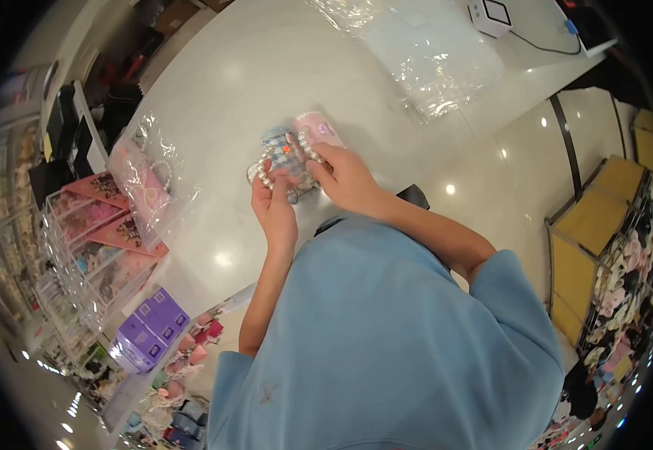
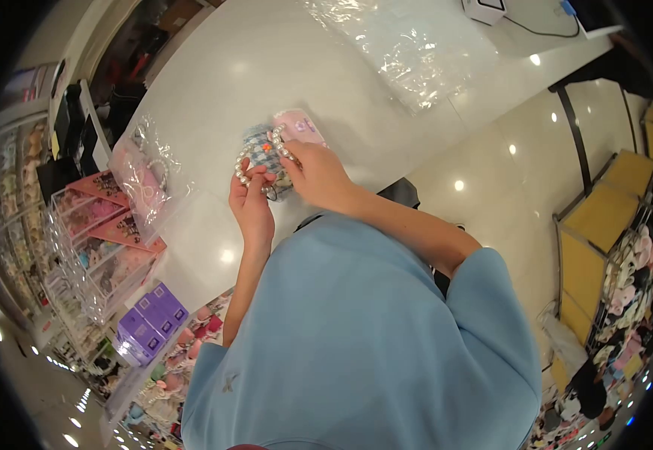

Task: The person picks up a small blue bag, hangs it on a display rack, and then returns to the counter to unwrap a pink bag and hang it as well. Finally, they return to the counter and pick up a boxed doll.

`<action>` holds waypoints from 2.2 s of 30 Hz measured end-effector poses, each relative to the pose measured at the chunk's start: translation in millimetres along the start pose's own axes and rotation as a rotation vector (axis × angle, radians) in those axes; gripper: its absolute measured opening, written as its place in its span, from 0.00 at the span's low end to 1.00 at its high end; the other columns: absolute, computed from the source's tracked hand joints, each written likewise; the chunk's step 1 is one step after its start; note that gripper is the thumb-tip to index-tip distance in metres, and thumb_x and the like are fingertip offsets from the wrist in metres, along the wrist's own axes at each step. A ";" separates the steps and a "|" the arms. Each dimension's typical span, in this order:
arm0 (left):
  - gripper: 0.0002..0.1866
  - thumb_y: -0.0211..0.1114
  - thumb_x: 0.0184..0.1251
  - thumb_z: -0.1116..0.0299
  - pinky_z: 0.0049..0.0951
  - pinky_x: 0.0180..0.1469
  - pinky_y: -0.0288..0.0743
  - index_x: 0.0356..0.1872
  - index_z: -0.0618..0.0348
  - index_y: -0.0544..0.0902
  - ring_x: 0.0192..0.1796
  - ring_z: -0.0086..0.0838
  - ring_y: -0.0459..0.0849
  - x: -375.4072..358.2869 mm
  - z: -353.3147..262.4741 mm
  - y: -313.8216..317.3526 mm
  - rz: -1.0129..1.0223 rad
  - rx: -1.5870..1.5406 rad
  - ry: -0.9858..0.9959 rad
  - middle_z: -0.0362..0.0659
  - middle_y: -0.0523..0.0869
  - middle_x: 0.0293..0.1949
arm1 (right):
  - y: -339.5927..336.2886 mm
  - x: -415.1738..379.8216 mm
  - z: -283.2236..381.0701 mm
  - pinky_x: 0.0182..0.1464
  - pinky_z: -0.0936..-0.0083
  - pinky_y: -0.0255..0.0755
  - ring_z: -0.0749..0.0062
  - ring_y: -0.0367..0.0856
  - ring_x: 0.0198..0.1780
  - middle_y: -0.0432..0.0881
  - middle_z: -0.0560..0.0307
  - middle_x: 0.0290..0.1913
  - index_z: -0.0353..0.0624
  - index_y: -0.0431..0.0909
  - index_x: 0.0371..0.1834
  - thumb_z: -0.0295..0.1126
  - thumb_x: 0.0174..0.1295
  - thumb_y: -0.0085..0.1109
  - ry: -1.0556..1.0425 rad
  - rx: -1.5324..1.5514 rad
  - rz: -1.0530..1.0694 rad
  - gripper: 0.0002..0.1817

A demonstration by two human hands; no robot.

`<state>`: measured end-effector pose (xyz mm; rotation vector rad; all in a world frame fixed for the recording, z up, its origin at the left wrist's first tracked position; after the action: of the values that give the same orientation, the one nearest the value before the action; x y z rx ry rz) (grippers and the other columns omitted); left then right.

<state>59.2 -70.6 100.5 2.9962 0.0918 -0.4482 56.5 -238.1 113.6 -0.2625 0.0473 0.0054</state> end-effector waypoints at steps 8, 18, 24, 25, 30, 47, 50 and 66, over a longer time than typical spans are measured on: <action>0.24 0.50 0.71 0.81 0.25 0.44 0.79 0.68 0.71 0.68 0.41 0.23 0.84 10.5 -7.6 2.5 0.179 0.169 -0.059 0.45 0.83 0.49 | 3.7 12.5 5.0 0.30 0.64 0.69 0.57 0.78 0.24 0.78 0.45 0.23 0.35 0.77 0.40 0.30 0.69 0.55 0.078 0.040 0.103 0.08; 0.16 0.50 0.64 0.84 0.23 0.40 0.72 0.49 0.65 0.82 0.35 0.20 0.77 3.7 -25.2 -20.6 0.331 0.416 -0.095 0.40 0.81 0.41 | -64.3 67.1 2.5 0.30 0.76 0.72 0.77 0.78 0.25 0.80 0.56 0.23 0.32 0.77 0.49 0.28 0.68 0.56 0.101 0.018 -0.049 0.11; 0.12 0.53 0.63 0.83 0.25 0.40 0.70 0.44 0.66 0.81 0.36 0.24 0.75 -2.8 -27.2 -12.5 0.439 0.524 0.152 0.41 0.78 0.36 | -59.2 101.8 2.1 0.33 0.79 0.78 0.76 0.84 0.31 0.83 0.53 0.32 0.30 0.75 0.62 0.24 0.68 0.53 0.038 0.125 -0.167 0.20; 0.12 0.53 0.63 0.83 0.26 0.39 0.71 0.44 0.66 0.81 0.36 0.26 0.75 -5.6 -29.0 -9.8 0.469 0.549 0.157 0.43 0.78 0.36 | -53.0 106.8 -5.7 0.33 0.80 0.80 0.76 0.85 0.35 0.84 0.52 0.35 0.31 0.74 0.66 0.22 0.69 0.51 0.146 0.178 -0.115 0.22; 0.10 0.54 0.64 0.82 0.29 0.36 0.71 0.43 0.67 0.82 0.34 0.31 0.76 -14.2 -31.1 -1.5 0.511 0.564 0.164 0.45 0.77 0.36 | -34.9 118.7 -14.8 0.36 0.75 0.79 0.72 0.86 0.37 0.87 0.51 0.38 0.34 0.76 0.64 0.24 0.68 0.50 0.086 0.145 -0.078 0.21; 0.12 0.54 0.64 0.82 0.37 0.41 0.76 0.47 0.66 0.81 0.40 0.44 0.81 -12.6 -28.0 18.0 0.458 0.624 0.400 0.50 0.81 0.42 | -14.5 107.1 42.8 0.36 0.55 0.71 0.47 0.78 0.29 0.79 0.45 0.24 0.40 0.81 0.34 0.37 0.65 0.59 -0.339 -0.657 0.152 0.11; 0.11 0.56 0.64 0.80 0.42 0.48 0.75 0.46 0.63 0.82 0.47 0.47 0.80 -12.9 -30.2 18.4 0.389 0.640 0.428 0.49 0.80 0.44 | -1.9 95.8 33.0 0.34 0.57 0.70 0.46 0.78 0.29 0.80 0.45 0.25 0.41 0.81 0.35 0.39 0.66 0.58 -0.271 -0.664 0.257 0.12; 0.13 0.69 0.59 0.74 0.40 0.49 0.75 0.45 0.61 0.82 0.48 0.45 0.80 -9.4 -16.9 -12.3 0.225 0.662 0.446 0.48 0.83 0.42 | -13.0 58.6 33.3 0.29 0.67 0.64 0.64 0.68 0.22 0.74 0.48 0.20 0.34 0.81 0.34 0.32 0.64 0.58 -0.152 -0.476 0.488 0.10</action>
<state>54.2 -56.9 118.1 3.6244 -0.4377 0.2837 116.7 -242.1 146.3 -0.7200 -0.0438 0.5273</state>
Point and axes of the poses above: each hand's wrist, its own x-axis towards the middle knuckle, its own y-axis out of the palm, z = x × y, the point moved 5 cm from there along x, towards the middle knuckle
